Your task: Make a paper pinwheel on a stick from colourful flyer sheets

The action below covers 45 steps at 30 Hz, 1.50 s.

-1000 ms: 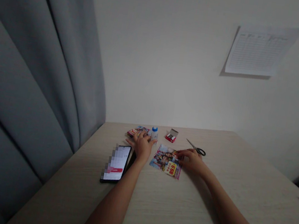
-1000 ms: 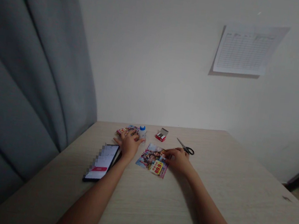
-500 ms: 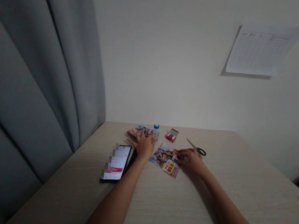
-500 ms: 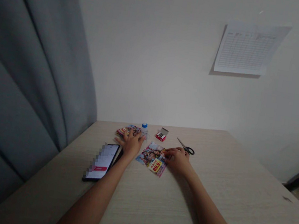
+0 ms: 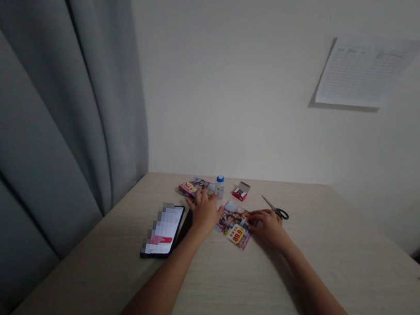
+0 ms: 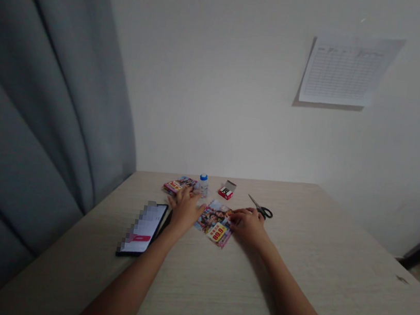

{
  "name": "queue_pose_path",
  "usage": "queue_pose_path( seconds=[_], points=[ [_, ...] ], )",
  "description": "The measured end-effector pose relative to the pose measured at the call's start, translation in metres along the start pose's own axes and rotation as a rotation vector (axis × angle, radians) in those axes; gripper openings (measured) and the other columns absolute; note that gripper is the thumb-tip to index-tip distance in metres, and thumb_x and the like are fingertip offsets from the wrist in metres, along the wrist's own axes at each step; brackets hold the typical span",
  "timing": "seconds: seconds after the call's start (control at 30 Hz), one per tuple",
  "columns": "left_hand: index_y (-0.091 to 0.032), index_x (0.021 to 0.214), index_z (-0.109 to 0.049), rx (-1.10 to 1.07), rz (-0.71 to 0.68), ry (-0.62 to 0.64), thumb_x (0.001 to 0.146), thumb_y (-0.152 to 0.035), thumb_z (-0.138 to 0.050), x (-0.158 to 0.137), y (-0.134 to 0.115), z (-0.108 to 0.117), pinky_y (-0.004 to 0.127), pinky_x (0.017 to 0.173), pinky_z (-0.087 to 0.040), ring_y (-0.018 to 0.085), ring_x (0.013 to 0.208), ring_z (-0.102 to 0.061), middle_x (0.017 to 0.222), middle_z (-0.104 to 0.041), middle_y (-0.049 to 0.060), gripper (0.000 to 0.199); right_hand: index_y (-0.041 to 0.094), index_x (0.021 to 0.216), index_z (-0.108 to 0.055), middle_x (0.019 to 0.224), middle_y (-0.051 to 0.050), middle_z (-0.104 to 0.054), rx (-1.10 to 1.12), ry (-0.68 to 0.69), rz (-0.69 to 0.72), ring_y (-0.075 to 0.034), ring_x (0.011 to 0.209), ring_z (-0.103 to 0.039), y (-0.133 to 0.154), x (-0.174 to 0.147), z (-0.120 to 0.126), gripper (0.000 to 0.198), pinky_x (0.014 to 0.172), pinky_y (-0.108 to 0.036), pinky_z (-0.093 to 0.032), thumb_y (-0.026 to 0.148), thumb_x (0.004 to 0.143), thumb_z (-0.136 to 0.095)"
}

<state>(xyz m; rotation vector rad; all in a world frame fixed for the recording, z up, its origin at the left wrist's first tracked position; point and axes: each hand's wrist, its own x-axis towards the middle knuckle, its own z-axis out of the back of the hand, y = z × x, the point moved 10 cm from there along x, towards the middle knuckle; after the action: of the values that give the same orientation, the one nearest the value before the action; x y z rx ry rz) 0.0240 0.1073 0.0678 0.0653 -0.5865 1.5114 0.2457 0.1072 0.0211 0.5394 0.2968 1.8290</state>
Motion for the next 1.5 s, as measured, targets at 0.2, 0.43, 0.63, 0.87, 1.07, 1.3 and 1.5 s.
queue_pose_path(
  seconds=[0.2, 0.43, 0.63, 0.87, 1.07, 1.3, 1.5],
  points=[
    [-0.040, 0.119, -0.072, -0.009, -0.042, 0.246, 0.086, -0.047, -0.065, -0.003, -0.005, -0.007, 0.077, 0.111, -0.010, 0.042, 0.144, -0.028, 0.148, -0.050, 0.009, 0.035, 0.037, 0.106, -0.077, 0.127, -0.001, -0.070, -0.029, 0.033, -0.008, -0.037, 0.127, -0.048, 0.004, -0.002, 0.002, 0.029, 0.106, -0.059, -0.028, 0.044, 0.081, -0.068],
    [-0.051, 0.133, -0.058, 0.101, -0.076, 0.583, 0.079, -0.071, -0.059, -0.018, 0.004, -0.039, 0.085, 0.102, 0.002, 0.049, 0.150, -0.005, 0.165, -0.026, 0.005, 0.057, 0.038, 0.122, -0.070, 0.137, -0.002, -0.063, -0.102, 0.100, -0.001, -0.036, 0.131, -0.041, 0.007, -0.004, -0.001, 0.043, 0.108, -0.058, -0.026, 0.046, 0.080, -0.069],
    [-0.056, 0.136, -0.052, 0.133, -0.112, 0.631, 0.080, -0.071, -0.058, -0.019, 0.008, -0.041, 0.086, 0.100, 0.005, 0.049, 0.151, 0.001, 0.168, -0.017, 0.001, 0.059, 0.038, 0.113, -0.075, 0.134, -0.003, -0.064, -0.083, 0.116, 0.057, -0.034, 0.131, -0.041, 0.018, -0.007, 0.006, 0.036, 0.108, -0.056, -0.027, 0.043, 0.077, -0.075],
    [-0.056, 0.138, -0.049, 0.151, -0.136, 0.657, 0.081, -0.070, -0.056, -0.019, 0.009, -0.042, 0.085, 0.100, 0.006, 0.048, 0.151, 0.007, 0.169, -0.012, -0.002, 0.059, 0.036, 0.103, -0.077, 0.132, -0.003, -0.066, -0.038, 0.195, 0.092, -0.034, 0.127, -0.045, 0.031, -0.012, 0.000, 0.039, 0.108, -0.057, -0.027, 0.049, 0.067, -0.082],
    [-0.055, 0.134, -0.055, 0.134, -0.112, 0.651, 0.078, -0.072, -0.058, -0.018, 0.012, -0.041, 0.086, 0.100, 0.004, 0.049, 0.151, 0.002, 0.168, -0.015, -0.001, 0.059, 0.037, 0.102, -0.076, 0.134, -0.001, -0.064, -0.055, 0.186, 0.059, -0.033, 0.127, -0.044, 0.033, -0.014, 0.000, 0.038, 0.109, -0.059, -0.023, 0.044, 0.065, -0.084],
    [-0.052, 0.136, -0.054, 0.144, -0.124, 0.572, 0.073, -0.074, -0.063, -0.014, 0.012, -0.035, 0.083, 0.103, 0.005, 0.048, 0.151, -0.004, 0.168, -0.017, 0.002, 0.067, 0.035, 0.101, -0.077, 0.131, -0.003, -0.065, -0.054, 0.186, 0.051, -0.034, 0.126, -0.045, 0.034, -0.013, 0.000, 0.037, 0.110, -0.059, -0.022, 0.043, 0.066, -0.084],
    [-0.052, 0.138, -0.052, 0.140, -0.103, 0.606, 0.073, -0.075, -0.061, -0.015, 0.015, -0.037, 0.083, 0.102, 0.005, 0.048, 0.151, -0.001, 0.168, -0.014, 0.003, 0.070, 0.035, 0.099, -0.077, 0.132, -0.003, -0.065, -0.069, 0.185, 0.045, -0.034, 0.129, -0.043, 0.031, -0.011, -0.003, 0.029, 0.111, -0.065, -0.018, 0.041, 0.071, -0.080]
  ],
)
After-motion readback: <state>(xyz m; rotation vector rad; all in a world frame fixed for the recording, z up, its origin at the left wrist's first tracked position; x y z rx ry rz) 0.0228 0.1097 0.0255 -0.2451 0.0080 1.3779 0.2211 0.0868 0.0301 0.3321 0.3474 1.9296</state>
